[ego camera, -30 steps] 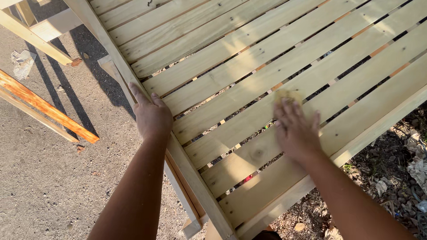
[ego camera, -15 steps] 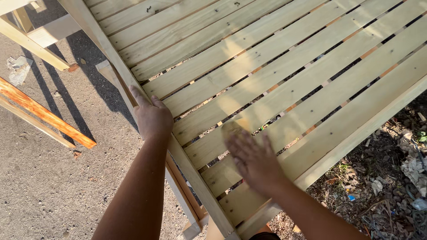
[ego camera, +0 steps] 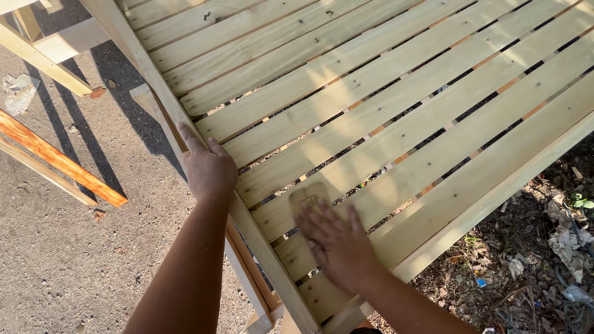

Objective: The person sands the slatted surface and frame rails of a wooden furniture piece with a sanding block, rubbing along the slats and edges. They steady the frame with one hand while sanding different sections, working around the perimeter and along the side rails.

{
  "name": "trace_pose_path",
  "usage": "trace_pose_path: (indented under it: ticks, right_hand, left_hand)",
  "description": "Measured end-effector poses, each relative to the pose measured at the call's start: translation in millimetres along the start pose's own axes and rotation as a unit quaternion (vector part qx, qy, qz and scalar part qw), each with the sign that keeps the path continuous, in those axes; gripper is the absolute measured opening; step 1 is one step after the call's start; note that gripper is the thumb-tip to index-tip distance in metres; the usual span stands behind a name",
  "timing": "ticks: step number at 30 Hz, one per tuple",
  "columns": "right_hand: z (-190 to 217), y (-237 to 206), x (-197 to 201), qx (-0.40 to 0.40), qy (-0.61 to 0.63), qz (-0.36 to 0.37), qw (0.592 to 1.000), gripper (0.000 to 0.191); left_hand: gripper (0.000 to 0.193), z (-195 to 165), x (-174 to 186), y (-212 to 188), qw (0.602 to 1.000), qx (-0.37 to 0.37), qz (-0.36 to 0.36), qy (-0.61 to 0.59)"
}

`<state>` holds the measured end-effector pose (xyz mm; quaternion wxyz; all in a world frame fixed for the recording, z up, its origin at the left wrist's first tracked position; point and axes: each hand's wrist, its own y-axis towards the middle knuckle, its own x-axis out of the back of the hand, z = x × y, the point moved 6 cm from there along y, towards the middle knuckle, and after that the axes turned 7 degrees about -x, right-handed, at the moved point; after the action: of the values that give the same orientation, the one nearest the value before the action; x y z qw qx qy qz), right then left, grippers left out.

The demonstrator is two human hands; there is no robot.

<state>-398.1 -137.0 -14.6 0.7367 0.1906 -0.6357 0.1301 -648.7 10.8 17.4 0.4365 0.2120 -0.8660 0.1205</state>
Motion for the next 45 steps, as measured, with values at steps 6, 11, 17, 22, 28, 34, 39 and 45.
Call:
trace_pose_path:
  ticks: [6, 11, 17, 22, 28, 34, 39, 45]
  right_hand:
    - [-159, 25, 2, -0.268, 0.027, 0.013, 0.963, 0.063]
    - [-125, 3, 1, -0.304, 0.19, -0.02, 0.933, 0.055]
    - [-128, -17, 18, -0.17, 0.237, 0.04, 0.956, 0.039]
    - [-123, -22, 21, -0.142, 0.168, 0.036, 0.975, 0.023]
    - [-162, -26, 23, -0.071, 0.254, 0.316, 0.912, 0.043]
    - [-318, -1, 41, -0.131, 0.449, 0.234, 0.852, 0.037]
    - [-386, 87, 25, -0.135, 0.469, 0.166, 0.857, 0.058]
    - [-394, 168, 22, 0.039, 0.141, 0.022, 0.989, 0.059]
  left_hand:
    - [0.074, 3, -8, -1, 0.999, 0.023, 0.021, -0.017]
    - [0.073, -5, 4, 1, 0.992, -0.093, -0.073, 0.051]
    - [0.053, -76, -3, -63, 0.905, -0.394, -0.069, 0.148]
    - [0.033, -146, -77, -155, 0.88, -0.353, 0.166, -0.27]
    - [0.048, -160, -159, -204, 0.94, -0.234, 0.138, -0.206]
    - [0.079, -194, -184, -211, 0.959, -0.252, 0.081, 0.103]
    - [0.063, -180, -169, -208, 0.959, -0.221, 0.049, 0.169]
    - [0.071, -64, -106, -189, 0.97, -0.1, -0.01, 0.222]
